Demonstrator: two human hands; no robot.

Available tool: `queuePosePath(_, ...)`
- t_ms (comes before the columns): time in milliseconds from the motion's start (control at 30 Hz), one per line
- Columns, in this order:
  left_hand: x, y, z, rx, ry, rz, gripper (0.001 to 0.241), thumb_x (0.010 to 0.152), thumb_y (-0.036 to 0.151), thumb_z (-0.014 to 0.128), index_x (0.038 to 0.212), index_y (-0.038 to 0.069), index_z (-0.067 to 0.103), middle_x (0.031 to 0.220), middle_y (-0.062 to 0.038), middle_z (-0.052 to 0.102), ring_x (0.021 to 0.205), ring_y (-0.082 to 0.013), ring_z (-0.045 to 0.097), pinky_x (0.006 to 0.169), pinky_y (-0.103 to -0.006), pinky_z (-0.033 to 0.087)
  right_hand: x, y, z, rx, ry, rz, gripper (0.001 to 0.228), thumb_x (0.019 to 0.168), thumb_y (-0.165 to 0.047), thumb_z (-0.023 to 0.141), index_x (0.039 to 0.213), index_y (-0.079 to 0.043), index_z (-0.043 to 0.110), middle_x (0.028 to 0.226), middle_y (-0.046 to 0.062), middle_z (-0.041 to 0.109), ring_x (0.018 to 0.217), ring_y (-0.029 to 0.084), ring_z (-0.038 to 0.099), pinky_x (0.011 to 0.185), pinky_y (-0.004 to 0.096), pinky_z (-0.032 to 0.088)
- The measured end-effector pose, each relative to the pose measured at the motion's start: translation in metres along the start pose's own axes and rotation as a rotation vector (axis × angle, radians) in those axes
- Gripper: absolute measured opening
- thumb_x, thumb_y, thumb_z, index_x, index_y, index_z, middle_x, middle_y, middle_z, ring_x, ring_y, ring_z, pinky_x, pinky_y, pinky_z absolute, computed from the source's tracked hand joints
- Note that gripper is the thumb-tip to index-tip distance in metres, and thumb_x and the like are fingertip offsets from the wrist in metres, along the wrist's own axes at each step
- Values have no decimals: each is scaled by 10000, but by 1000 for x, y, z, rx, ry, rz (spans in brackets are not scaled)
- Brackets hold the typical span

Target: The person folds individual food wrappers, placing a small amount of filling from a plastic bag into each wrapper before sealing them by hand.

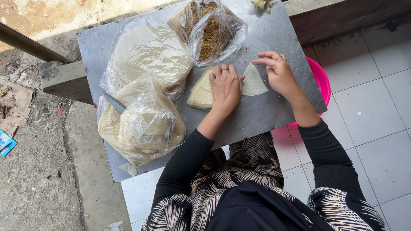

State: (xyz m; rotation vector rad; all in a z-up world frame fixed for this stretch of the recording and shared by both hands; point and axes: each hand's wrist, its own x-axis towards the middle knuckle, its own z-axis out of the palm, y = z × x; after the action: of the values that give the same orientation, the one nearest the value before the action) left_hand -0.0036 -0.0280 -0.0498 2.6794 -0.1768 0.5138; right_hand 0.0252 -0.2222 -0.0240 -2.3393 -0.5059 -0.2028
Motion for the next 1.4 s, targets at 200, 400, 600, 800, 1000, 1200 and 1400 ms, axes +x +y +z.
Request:
queuePosePath(200, -1, -1, -2, -6, -39, 26, 399, 796, 366, 782, 1008, 73, 613, 1023, -99, 619, 1031, -277, 562, 871, -443, 385, -18, -4, 12, -371, 18, -122, 519, 872, 69, 553, 1266, -180, 783, 1505, 95, 597, 1316, 345, 469, 1159, 430, 391)
queuePosePath(400, -2, 2, -3, -48, -77, 72, 453, 784, 426, 791, 986, 53, 635, 1010, -115, 635, 1005, -287, 566, 861, -456, 381, -27, -4, 4, -1118, -57, -347, 626, 1019, -107, 588, 1602, -333, 583, 1759, 57, 274, 1595, 390, 186, 1233, 609, 205)
queuePosePath(600, -3, 3, -9, -70, -103, 85, 418, 816, 421, 777, 967, 50, 659, 1005, -117, 650, 1008, -294, 577, 862, -459, 387, -23, -5, -1, -1449, -50, -494, 530, 998, -198, 594, 1520, -288, 611, 1763, 73, 148, 1604, 401, 80, 1246, 669, 87)
queuePosePath(800, -4, 3, -4, -107, -51, 103, 338, 844, 363, 767, 945, 68, 636, 941, -104, 678, 980, -285, 602, 853, -449, 399, 42, 50, -19, -781, 78, -221, 437, 940, 112, 622, 1265, -175, 674, 1660, 139, 271, 1574, 424, 138, 1268, 635, 191)
queuePosePath(1000, -3, 4, -7, -187, -54, 96, 362, 823, 304, 779, 1013, 87, 562, 775, -74, 692, 874, -288, 632, 786, -445, 398, 106, 115, -6, -516, 257, 1, 684, 822, 196, 521, 1360, -166, 738, 1699, 202, 285, 1549, 489, 171, 1193, 646, 227)
queuePosePath(1200, -1, 4, -8, -197, -13, 99, 371, 823, 291, 773, 1023, 87, 536, 808, -72, 699, 840, -288, 632, 773, -442, 401, 114, 138, 24, -759, 331, -136, 427, 946, 79, 619, 1269, -159, 766, 1639, 230, 293, 1524, 525, 136, 1141, 695, 199)
queuePosePath(1400, -2, 5, -7, -191, -46, 90, 365, 831, 303, 767, 1020, 92, 538, 797, -61, 697, 850, -279, 641, 773, -442, 406, 115, 146, 14, -619, 272, -50, 442, 866, 135, 594, 1137, -160, 782, 1614, 208, 373, 1563, 499, 161, 1179, 689, 191)
